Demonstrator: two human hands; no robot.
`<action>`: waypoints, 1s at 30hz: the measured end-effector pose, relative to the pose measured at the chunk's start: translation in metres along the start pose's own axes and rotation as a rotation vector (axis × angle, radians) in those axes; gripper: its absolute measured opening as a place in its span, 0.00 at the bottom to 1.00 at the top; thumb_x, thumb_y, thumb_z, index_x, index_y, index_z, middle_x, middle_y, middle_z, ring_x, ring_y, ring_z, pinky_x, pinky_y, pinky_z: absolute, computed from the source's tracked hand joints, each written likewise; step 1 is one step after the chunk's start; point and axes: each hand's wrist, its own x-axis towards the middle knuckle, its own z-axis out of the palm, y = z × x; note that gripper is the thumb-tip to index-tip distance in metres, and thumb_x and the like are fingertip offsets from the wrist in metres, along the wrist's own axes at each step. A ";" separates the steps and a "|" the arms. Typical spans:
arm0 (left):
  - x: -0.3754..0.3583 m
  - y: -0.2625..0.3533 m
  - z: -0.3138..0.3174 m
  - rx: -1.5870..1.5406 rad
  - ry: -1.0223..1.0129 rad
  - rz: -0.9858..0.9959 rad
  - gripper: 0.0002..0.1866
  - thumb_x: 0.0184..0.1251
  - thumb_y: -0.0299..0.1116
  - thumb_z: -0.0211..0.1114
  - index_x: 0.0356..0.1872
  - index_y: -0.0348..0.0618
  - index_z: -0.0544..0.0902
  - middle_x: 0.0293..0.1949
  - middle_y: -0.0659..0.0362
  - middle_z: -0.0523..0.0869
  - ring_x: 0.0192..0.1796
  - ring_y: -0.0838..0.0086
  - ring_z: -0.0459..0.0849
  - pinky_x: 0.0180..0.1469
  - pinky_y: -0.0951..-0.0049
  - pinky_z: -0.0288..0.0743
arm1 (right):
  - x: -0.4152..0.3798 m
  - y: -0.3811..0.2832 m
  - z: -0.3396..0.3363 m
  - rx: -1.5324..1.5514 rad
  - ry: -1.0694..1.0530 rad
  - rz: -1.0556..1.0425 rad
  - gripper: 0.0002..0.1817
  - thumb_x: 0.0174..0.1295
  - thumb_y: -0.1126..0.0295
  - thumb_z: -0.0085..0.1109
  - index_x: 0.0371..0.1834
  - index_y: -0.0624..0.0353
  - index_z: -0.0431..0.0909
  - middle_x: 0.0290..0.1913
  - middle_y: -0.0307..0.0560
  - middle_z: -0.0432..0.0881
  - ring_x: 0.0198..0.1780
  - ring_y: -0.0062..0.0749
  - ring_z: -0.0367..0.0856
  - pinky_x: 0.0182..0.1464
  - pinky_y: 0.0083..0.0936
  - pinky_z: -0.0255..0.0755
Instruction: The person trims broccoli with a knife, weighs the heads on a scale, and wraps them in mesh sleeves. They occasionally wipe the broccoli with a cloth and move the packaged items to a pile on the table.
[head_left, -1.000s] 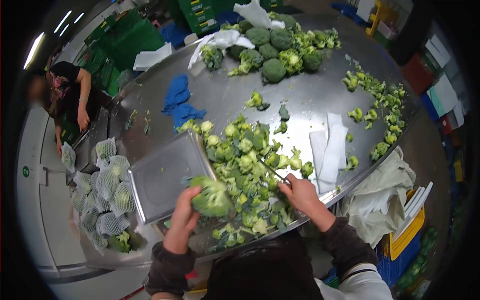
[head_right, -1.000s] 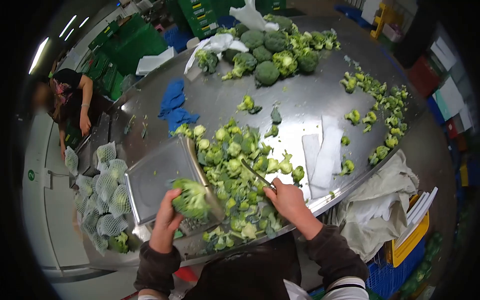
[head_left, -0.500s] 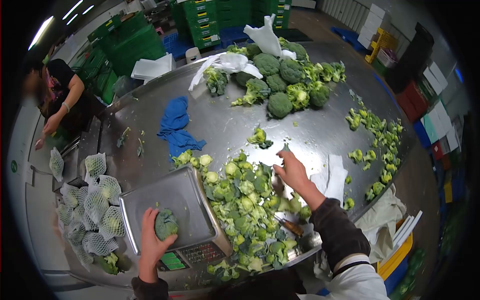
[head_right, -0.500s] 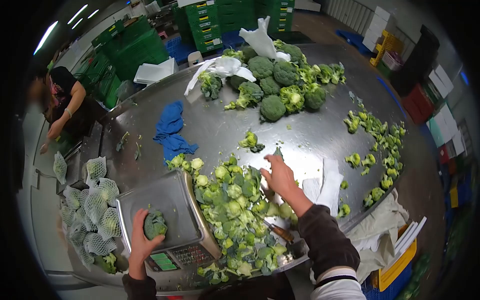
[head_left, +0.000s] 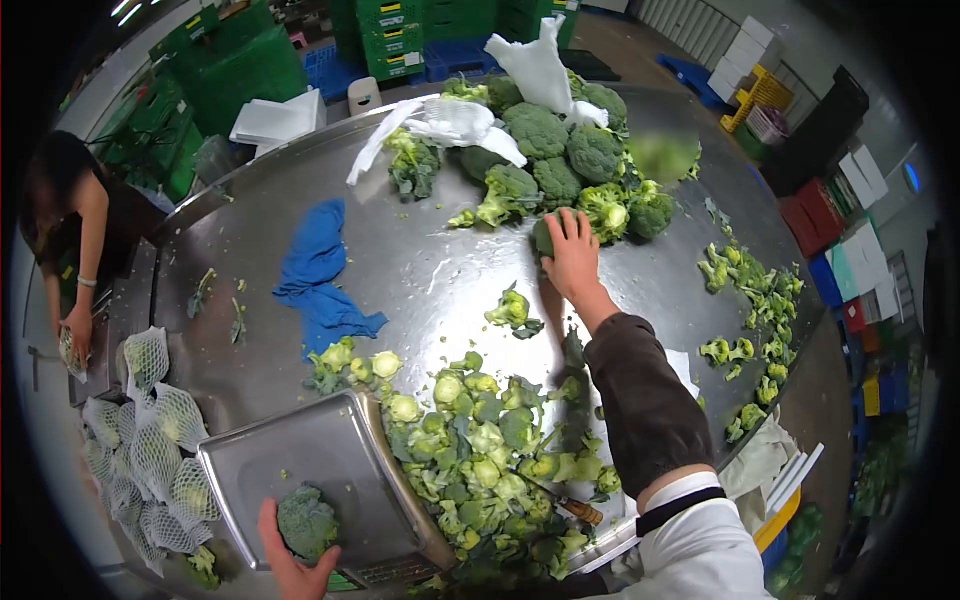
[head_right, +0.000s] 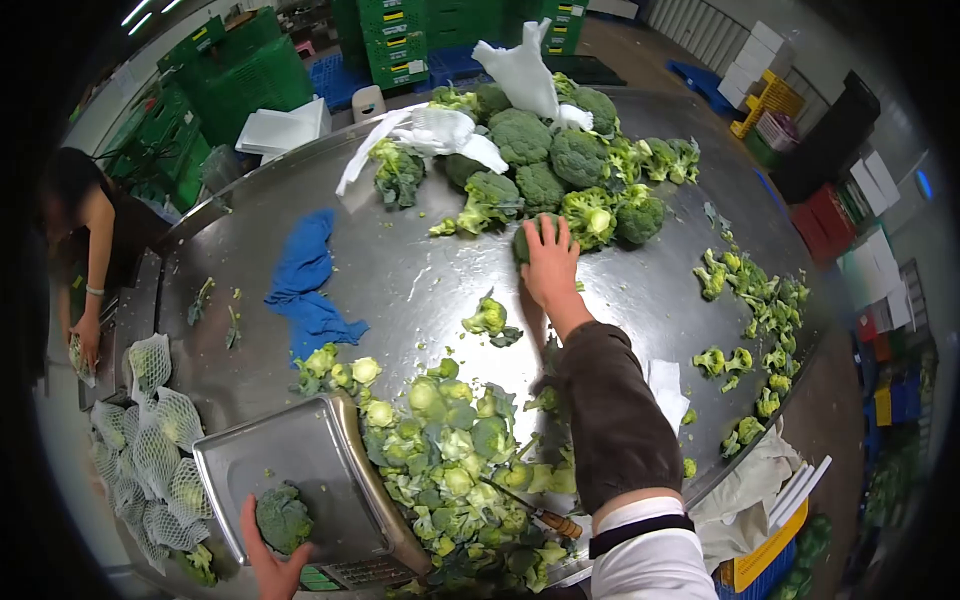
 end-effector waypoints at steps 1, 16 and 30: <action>0.001 -0.002 0.002 -0.002 -0.005 0.007 0.47 0.43 0.36 0.76 0.65 0.35 0.60 0.63 0.41 0.65 0.65 0.49 0.62 0.67 0.60 0.54 | -0.007 0.006 -0.005 0.076 0.016 -0.070 0.35 0.47 0.68 0.66 0.61 0.50 0.62 0.65 0.50 0.60 0.67 0.54 0.54 0.62 0.53 0.56; -0.002 0.008 0.010 0.121 0.035 -0.085 0.49 0.43 0.39 0.76 0.66 0.32 0.58 0.62 0.40 0.66 0.65 0.50 0.63 0.67 0.61 0.56 | -0.033 -0.009 -0.022 0.395 -0.380 0.182 0.45 0.40 0.49 0.67 0.63 0.57 0.64 0.57 0.62 0.71 0.56 0.58 0.70 0.59 0.41 0.66; 0.000 -0.010 0.027 -0.138 0.314 0.048 0.39 0.42 0.31 0.74 0.59 0.37 0.66 0.52 0.46 0.71 0.55 0.53 0.71 0.58 0.62 0.65 | -0.150 -0.226 -0.136 0.695 -0.144 -0.844 0.40 0.36 0.64 0.72 0.58 0.53 0.67 0.56 0.51 0.68 0.58 0.48 0.65 0.61 0.40 0.62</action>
